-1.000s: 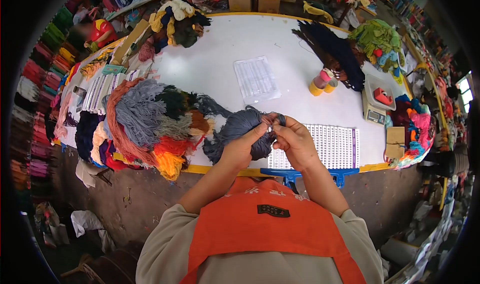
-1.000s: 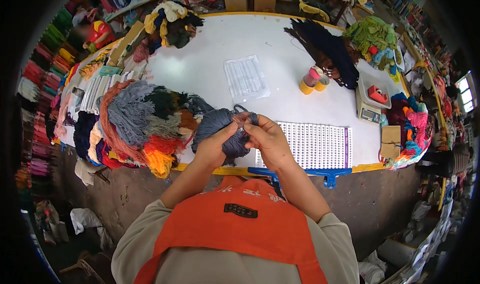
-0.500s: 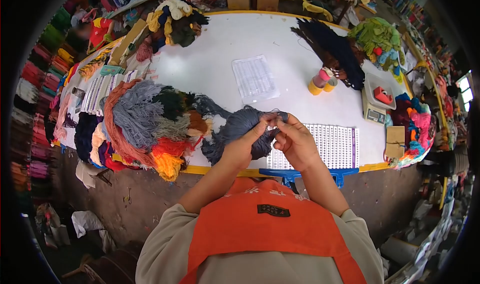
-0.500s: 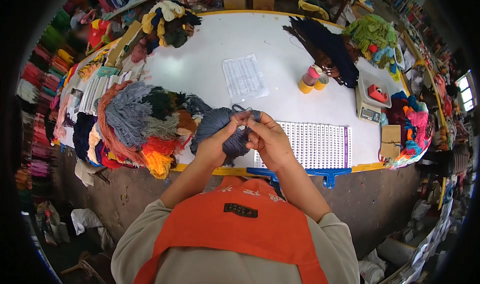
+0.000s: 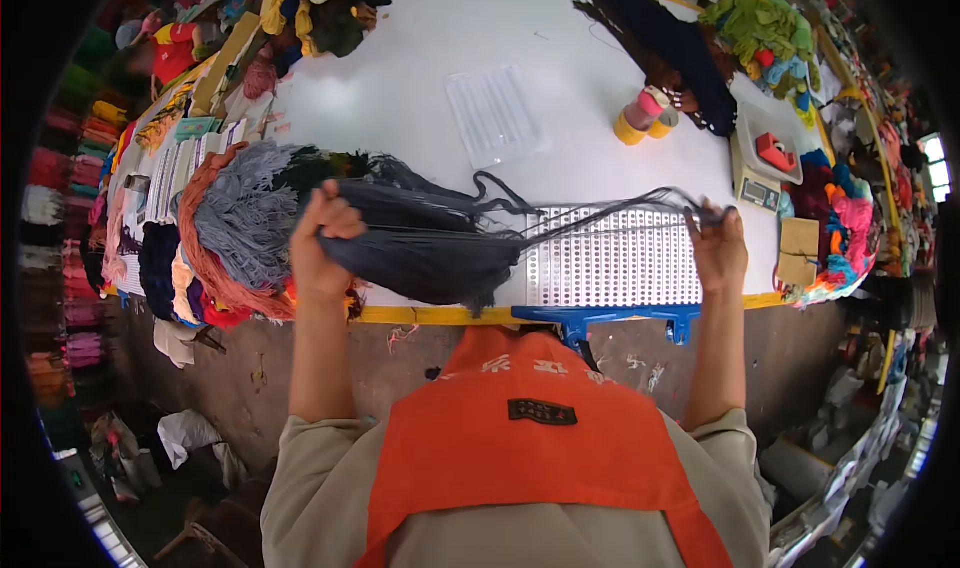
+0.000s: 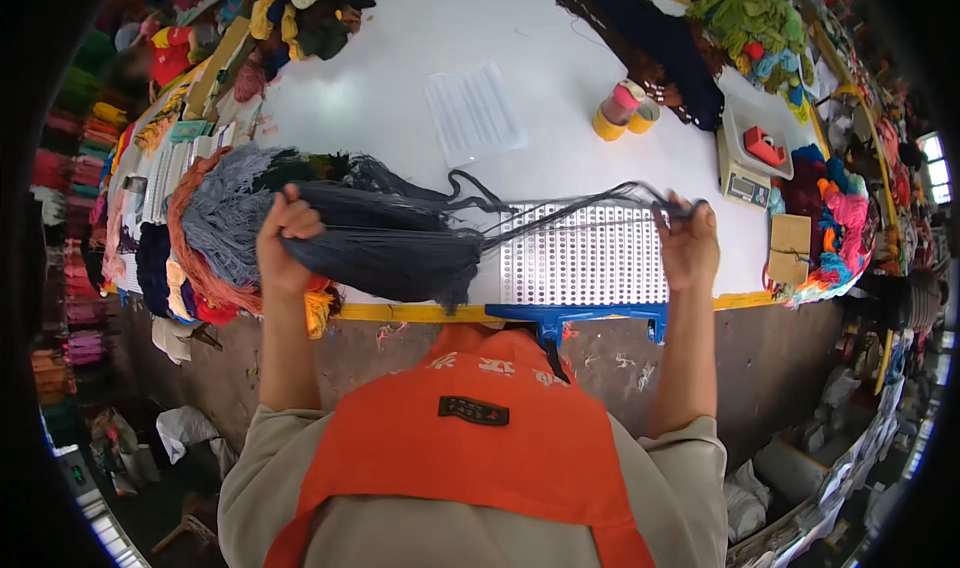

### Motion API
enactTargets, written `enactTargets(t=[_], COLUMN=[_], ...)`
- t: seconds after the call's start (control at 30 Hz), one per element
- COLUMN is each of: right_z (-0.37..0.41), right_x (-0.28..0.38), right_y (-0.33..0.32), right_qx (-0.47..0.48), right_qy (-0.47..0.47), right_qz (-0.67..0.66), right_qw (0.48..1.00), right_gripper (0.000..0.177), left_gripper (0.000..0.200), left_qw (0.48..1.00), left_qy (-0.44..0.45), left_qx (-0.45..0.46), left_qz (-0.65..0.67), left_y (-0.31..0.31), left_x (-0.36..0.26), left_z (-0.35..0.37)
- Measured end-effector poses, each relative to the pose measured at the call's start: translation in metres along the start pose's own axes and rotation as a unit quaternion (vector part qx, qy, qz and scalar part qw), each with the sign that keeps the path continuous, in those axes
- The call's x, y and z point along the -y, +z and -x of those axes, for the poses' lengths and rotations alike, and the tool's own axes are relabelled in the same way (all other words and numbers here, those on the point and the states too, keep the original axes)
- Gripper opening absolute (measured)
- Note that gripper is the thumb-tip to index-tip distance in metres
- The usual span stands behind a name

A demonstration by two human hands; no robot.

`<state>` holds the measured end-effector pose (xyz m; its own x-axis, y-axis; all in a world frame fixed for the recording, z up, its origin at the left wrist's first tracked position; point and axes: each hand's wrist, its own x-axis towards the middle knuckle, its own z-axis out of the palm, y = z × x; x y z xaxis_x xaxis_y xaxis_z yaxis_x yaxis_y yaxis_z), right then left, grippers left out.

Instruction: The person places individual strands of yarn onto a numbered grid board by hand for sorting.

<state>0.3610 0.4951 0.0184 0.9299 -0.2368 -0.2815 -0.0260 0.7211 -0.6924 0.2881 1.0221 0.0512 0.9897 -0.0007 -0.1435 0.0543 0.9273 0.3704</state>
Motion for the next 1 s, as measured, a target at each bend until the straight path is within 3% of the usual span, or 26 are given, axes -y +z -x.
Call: enactTargets(t=[0.03,0.1,0.13,0.17,0.23,0.27,0.3,0.33,0.37,0.43,0.47,0.5,0.53,0.57,0.6,0.63,0.67,0.7,0.73,0.77,0.87,0.97,1.0], right_z=[-0.012,-0.065,-0.074,-0.088,-0.118,-0.144,-0.144,-0.142,-0.14,-0.141,-0.177,-0.18,-0.161,-0.163,-0.155,-0.136,-0.133,-0.129,-0.125,-0.128,-0.132,-0.142,-0.145], right_x=[0.008,0.047,0.065,0.087,0.137,0.178,0.194,0.209,0.216,0.194,0.184,0.145,0.092,0.045,-0.01,-0.043,-0.081,-0.105,-0.13,-0.16,-0.206,-0.242,-0.249], right_y=[-0.025,-0.138,-0.151,-0.184,-0.234,-0.296,-0.291,-0.283,-0.276,-0.251,-0.321,-0.302,-0.247,-0.247,-0.22,-0.157,-0.153,-0.129,-0.115,-0.115,-0.08,-0.073,-0.075], right_qx=[-0.008,-0.048,-0.112,-0.102,-0.235,-0.222,-0.29,-0.364,-0.417,-0.306,-0.092,0.001,0.029,0.126,0.084,0.026,0.131,0.201,0.25,0.245,0.282,0.314,0.318], right_qy=[0.0,0.02,0.02,0.008,-0.045,-0.053,-0.155,-0.21,-0.254,-0.185,-0.343,-0.267,-0.176,-0.187,-0.118,0.106,0.061,0.042,-0.003,0.0,0.042,0.048,0.054], right_qz=[-0.033,0.033,0.04,0.109,0.299,0.408,0.485,0.626,0.735,0.699,0.877,0.859,0.788,0.721,0.734,0.677,0.719,0.774,0.758,0.769,0.722,0.734,0.733], right_qw=[0.999,0.998,0.993,0.989,0.924,0.884,0.81,0.657,0.47,0.62,0.325,0.437,0.59,0.655,0.663,0.728,0.68,0.599,0.603,0.59,0.631,0.6,0.599], right_gripper=[0.014,0.016,0.017,0.016,0.017,0.02,0.024,0.027,0.03,0.034,0.029,0.024,0.021,0.022,0.024,0.023,0.023,0.023,0.022,0.023,0.021,0.019,0.019], left_gripper=[0.022,0.022,0.02,0.019,0.022,0.02,0.019,0.02,0.023,0.034,0.036,0.039,0.043,0.039,0.032,0.024,0.024,0.023,0.019,0.022,0.019,0.017,0.015], left_qw=[0.999,0.986,0.982,0.976,0.96,0.954,0.947,0.934,0.936,0.923,0.944,0.961,0.956,0.968,0.972,0.968,0.962,0.953,0.931,0.915,0.888,0.877,0.852], left_qy=[0.005,0.046,0.058,0.07,0.12,0.144,0.168,0.196,0.22,0.267,0.217,0.167,0.11,0.052,-0.012,-0.071,-0.121,-0.161,-0.186,-0.202,-0.229,-0.216,-0.228], left_qx=[-0.043,-0.155,-0.175,-0.194,-0.234,-0.247,-0.26,-0.276,-0.239,-0.191,-0.153,-0.113,-0.107,-0.119,-0.135,-0.189,-0.207,-0.224,-0.257,-0.261,-0.286,-0.304,-0.303], left_qz=[0.009,-0.027,-0.049,-0.072,-0.094,-0.092,-0.09,-0.114,-0.134,-0.198,-0.195,-0.189,-0.251,-0.216,-0.193,-0.145,-0.133,-0.126,-0.181,-0.231,-0.279,-0.302,-0.361], left_y=[-0.02,-0.078,-0.1,-0.118,-0.144,-0.142,-0.138,-0.137,-0.128,-0.072,-0.061,-0.052,-0.053,-0.06,-0.081,-0.081,-0.098,-0.114,-0.115,-0.12,-0.14,-0.15,-0.154], left_x=[-0.019,-0.071,-0.094,-0.115,-0.154,-0.161,-0.168,-0.176,-0.168,-0.106,-0.064,-0.027,0.013,0.055,0.089,0.127,0.158,0.185,0.212,0.233,0.283,0.318,0.326], left_z=[-0.002,-0.008,-0.009,-0.009,-0.007,-0.006,-0.003,-0.002,-0.001,-0.009,-0.014,-0.021,-0.03,-0.039,-0.047,-0.058,-0.069,-0.083,-0.098,-0.111,-0.147,-0.171,-0.177])
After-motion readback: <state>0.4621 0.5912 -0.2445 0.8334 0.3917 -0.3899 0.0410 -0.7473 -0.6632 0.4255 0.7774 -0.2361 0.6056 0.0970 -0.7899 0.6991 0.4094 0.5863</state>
